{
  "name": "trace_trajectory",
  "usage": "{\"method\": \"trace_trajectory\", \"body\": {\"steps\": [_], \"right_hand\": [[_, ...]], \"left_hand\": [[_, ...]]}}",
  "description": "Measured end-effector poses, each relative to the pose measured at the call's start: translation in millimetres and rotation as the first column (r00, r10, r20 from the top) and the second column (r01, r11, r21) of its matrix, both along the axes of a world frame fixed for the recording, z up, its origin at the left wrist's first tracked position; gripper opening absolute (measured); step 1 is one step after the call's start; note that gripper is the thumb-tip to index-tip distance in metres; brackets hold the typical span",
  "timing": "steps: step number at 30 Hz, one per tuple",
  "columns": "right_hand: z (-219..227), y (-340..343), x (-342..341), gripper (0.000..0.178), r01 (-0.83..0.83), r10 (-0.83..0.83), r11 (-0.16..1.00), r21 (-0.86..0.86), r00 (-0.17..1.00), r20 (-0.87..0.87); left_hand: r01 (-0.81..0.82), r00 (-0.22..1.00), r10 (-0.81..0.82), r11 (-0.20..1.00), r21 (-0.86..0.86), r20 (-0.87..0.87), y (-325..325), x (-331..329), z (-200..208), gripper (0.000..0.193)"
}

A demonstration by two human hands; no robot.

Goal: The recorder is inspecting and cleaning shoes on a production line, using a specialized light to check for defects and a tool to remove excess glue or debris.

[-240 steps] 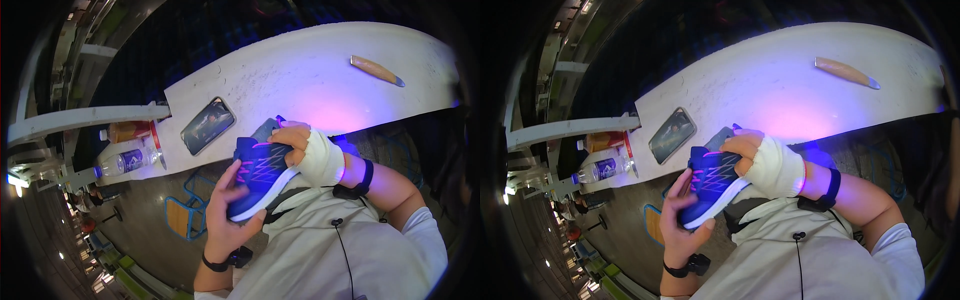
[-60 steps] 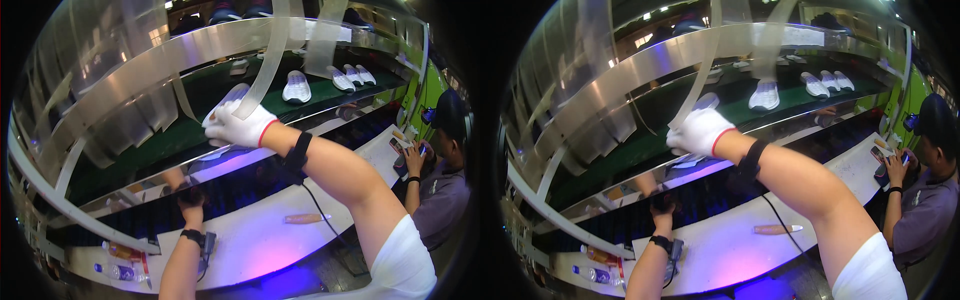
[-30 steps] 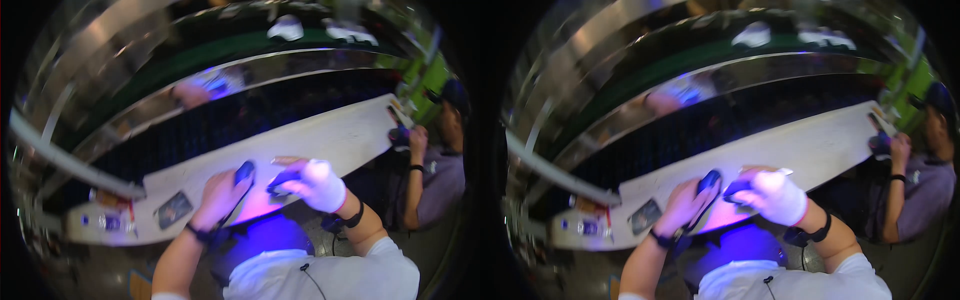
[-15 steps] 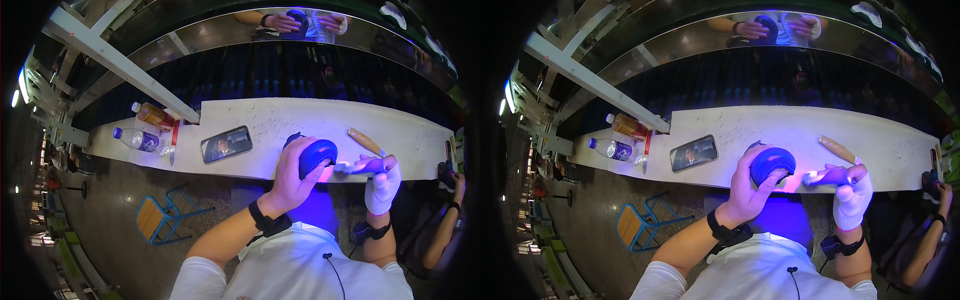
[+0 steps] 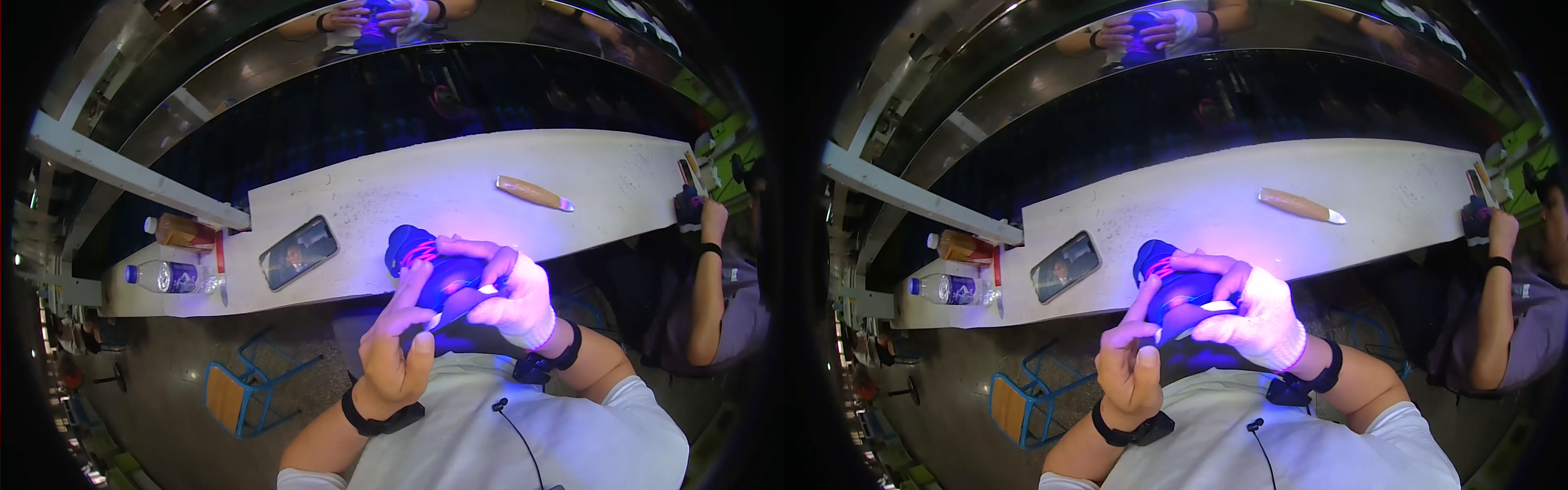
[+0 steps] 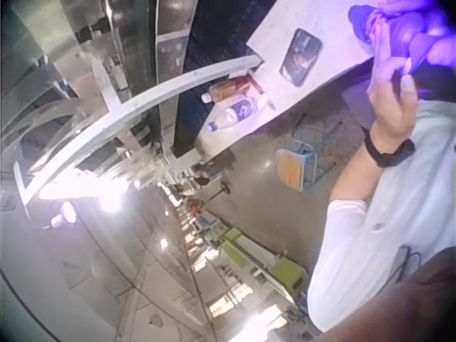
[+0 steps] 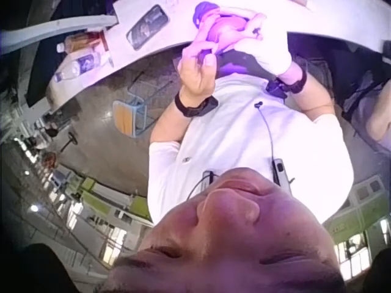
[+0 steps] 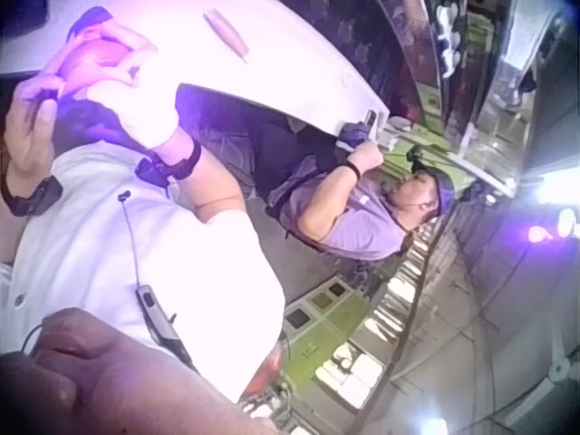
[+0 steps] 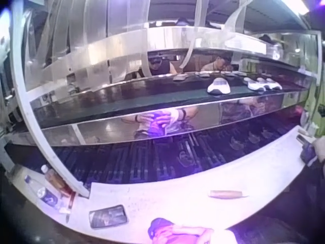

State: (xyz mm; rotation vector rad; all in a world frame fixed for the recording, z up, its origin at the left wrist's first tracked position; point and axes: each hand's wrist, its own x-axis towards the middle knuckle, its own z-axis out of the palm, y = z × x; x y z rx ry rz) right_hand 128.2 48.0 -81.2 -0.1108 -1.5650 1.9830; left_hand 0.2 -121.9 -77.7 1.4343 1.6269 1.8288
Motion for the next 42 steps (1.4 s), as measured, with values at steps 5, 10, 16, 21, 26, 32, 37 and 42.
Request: {"method": "trace_trajectory", "body": {"steps": [5,10,16,21,26,32,37,42], "right_hand": [[-4,-6,2,0.036,0.019,-0.017,0.991,0.136,1.000,-0.019],[-3,-9,8,0.041,0.016,-0.021,0.977,0.215,1.000,0.021],[-1,-5,8,0.045,0.025,-0.023,0.962,0.272,1.000,-0.011],[8,-2,6,0.042,0.065,-0.085,0.924,0.377,0.996,0.037],[2,1,2,0.047,0.043,-0.106,0.841,0.540,0.990,0.087],[-35,4,-14,0.050,0.094,-0.138,0.653,0.751,0.990,-0.004],[-49,6,-25,0.050,0.095,-0.080,0.600,0.794,0.995,-0.058],[-54,6,-37,0.038,0.226,-0.087,0.527,0.819,0.973,-0.213]], "left_hand": [[-0.142,0.947,0.101,0.983,0.116,0.304,4,32,-15,0.036],[-0.126,0.944,0.089,0.987,0.099,0.318,-3,34,-23,0.038],[-0.056,0.978,0.031,0.992,0.116,0.208,-5,32,-25,0.037],[-0.005,0.963,-0.022,0.995,0.099,0.270,-2,14,6,0.045],[-0.046,0.998,0.038,0.974,-0.220,-0.040,-4,-9,23,0.031],[-0.143,0.975,0.170,0.973,-0.182,0.143,-9,-13,32,0.028],[0.015,0.987,-0.078,0.912,-0.409,-0.137,-20,-45,50,0.056],[0.000,0.962,-0.112,0.911,-0.412,-0.247,-24,-51,36,0.075]]}}
